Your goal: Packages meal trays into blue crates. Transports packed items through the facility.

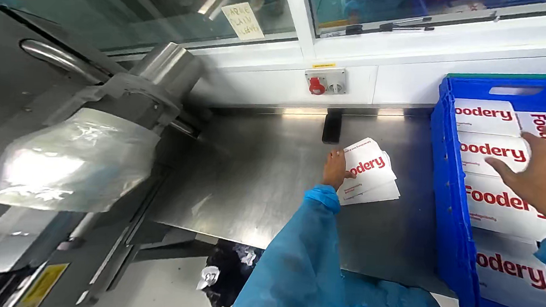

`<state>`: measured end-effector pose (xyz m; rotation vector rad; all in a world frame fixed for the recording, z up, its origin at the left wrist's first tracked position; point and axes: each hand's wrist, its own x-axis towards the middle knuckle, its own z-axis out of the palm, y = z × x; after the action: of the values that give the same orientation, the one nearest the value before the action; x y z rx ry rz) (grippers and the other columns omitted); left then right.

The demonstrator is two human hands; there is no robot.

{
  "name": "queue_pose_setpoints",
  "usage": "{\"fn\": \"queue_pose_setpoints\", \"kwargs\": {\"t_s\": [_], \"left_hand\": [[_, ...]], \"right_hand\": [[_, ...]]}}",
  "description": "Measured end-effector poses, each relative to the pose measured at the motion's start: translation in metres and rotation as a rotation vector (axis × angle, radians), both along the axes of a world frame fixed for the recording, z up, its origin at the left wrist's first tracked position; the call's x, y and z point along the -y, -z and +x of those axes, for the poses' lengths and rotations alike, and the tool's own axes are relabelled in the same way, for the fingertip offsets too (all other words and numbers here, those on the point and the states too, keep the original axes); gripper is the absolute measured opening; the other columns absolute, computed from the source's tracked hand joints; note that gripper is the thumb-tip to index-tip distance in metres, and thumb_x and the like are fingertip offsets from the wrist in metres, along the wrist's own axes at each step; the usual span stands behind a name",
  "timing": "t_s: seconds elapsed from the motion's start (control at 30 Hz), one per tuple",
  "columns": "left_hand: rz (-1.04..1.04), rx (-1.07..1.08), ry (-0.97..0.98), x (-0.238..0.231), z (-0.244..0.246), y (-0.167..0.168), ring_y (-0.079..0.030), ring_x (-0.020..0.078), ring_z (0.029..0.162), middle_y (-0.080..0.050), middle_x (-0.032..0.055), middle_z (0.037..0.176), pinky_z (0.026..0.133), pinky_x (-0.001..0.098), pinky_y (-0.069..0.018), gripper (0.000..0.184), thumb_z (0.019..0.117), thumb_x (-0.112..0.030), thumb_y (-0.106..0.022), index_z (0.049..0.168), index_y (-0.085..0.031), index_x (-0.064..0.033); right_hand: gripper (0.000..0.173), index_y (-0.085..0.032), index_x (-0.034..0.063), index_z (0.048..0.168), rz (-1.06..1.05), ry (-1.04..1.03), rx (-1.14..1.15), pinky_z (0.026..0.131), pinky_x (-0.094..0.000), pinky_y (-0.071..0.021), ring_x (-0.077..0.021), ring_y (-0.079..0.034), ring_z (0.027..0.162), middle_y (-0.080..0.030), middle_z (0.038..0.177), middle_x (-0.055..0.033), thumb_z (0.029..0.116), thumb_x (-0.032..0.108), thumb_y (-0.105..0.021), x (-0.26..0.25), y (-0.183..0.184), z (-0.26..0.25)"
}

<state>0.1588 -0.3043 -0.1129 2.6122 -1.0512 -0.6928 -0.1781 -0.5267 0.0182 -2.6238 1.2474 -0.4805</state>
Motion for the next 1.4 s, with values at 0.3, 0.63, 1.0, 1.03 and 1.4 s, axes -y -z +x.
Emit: {"fn": "queue_pose_setpoints", "kwargs": {"t_s": [0.3, 0.63, 1.0, 1.03, 1.4], "left_hand": [[0.073, -0.063, -0.052, 0.005, -0.001, -0.016, -0.045, 0.0509, 0.137, -0.034, 0.0322, 0.154, 0.097, 0.0605, -0.0534, 0.102, 0.0712, -0.032, -0.096, 0.149, -0.039, 0.0038], [0.108, 0.033, -0.026, 0.011, 0.017, -0.013, -0.031, 0.0519, 0.145, -0.029, 0.0318, 0.158, 0.105, 0.0746, -0.0377, 0.108, 0.0647, -0.034, -0.098, 0.149, -0.043, 0.0026], [-0.682, -0.11, 0.193, -0.158, -0.105, -0.141, -0.07, 0.0162, 0.076, -0.07, 0.0073, 0.085, 0.072, 0.0371, -0.061, 0.029, 0.0946, -0.023, -0.075, 0.111, -0.064, -0.0022], [-0.717, -0.058, 0.149, -0.185, -0.118, -0.14, -0.071, 0.0141, 0.078, -0.072, 0.0055, 0.088, 0.074, 0.0353, -0.0615, 0.031, 0.0971, -0.025, -0.071, 0.117, -0.062, -0.0033], [-0.773, 0.35, -0.314, -0.419, -0.192, -0.106, -0.071, 0.0171, 0.081, -0.073, 0.0107, 0.096, 0.077, 0.0321, -0.0607, 0.036, 0.1039, -0.01, -0.054, 0.138, -0.065, -0.0089]], "right_hand": [[0.065, -0.058, -0.0015, 0.137, 0.11, -0.324, 0.042, 0.1, -0.0689, -0.0459, -0.0526, -0.046, 0.134, -0.041, 0.153, -0.0276, 0.0856, 0.03, -0.083, -0.065, -0.008, 0.113], [0.065, -0.062, 0.004, 0.135, 0.114, -0.333, 0.06, 0.105, -0.0638, -0.045, -0.047, -0.048, 0.135, -0.045, 0.153, -0.0231, 0.082, 0.035, -0.085, -0.096, -0.001, 0.071], [0.07, -0.062, 0.0028, 0.132, 0.265, -0.449, 0.261, 0.09, -0.0574, -0.0562, -0.0341, -0.069, 0.105, -0.069, 0.119, -0.0183, 0.0773, 0.037, -0.089, -0.162, -0.018, 0.077], [0.062, -0.067, 0.005, 0.122, 0.3, -0.461, 0.285, 0.083, -0.0537, -0.0586, -0.0295, -0.071, 0.095, -0.072, 0.105, -0.0144, 0.0748, 0.038, -0.09, -0.18, -0.019, 0.085], [0.026, -0.071, 0.0166, 0.096, 0.793, -0.975, -0.168, 0.066, -0.0307, -0.0596, -0.0085, -0.07, 0.071, -0.071, 0.077, 0.0035, 0.0832, 0.036, -0.083, -0.367, -0.041, 0.143]]}}
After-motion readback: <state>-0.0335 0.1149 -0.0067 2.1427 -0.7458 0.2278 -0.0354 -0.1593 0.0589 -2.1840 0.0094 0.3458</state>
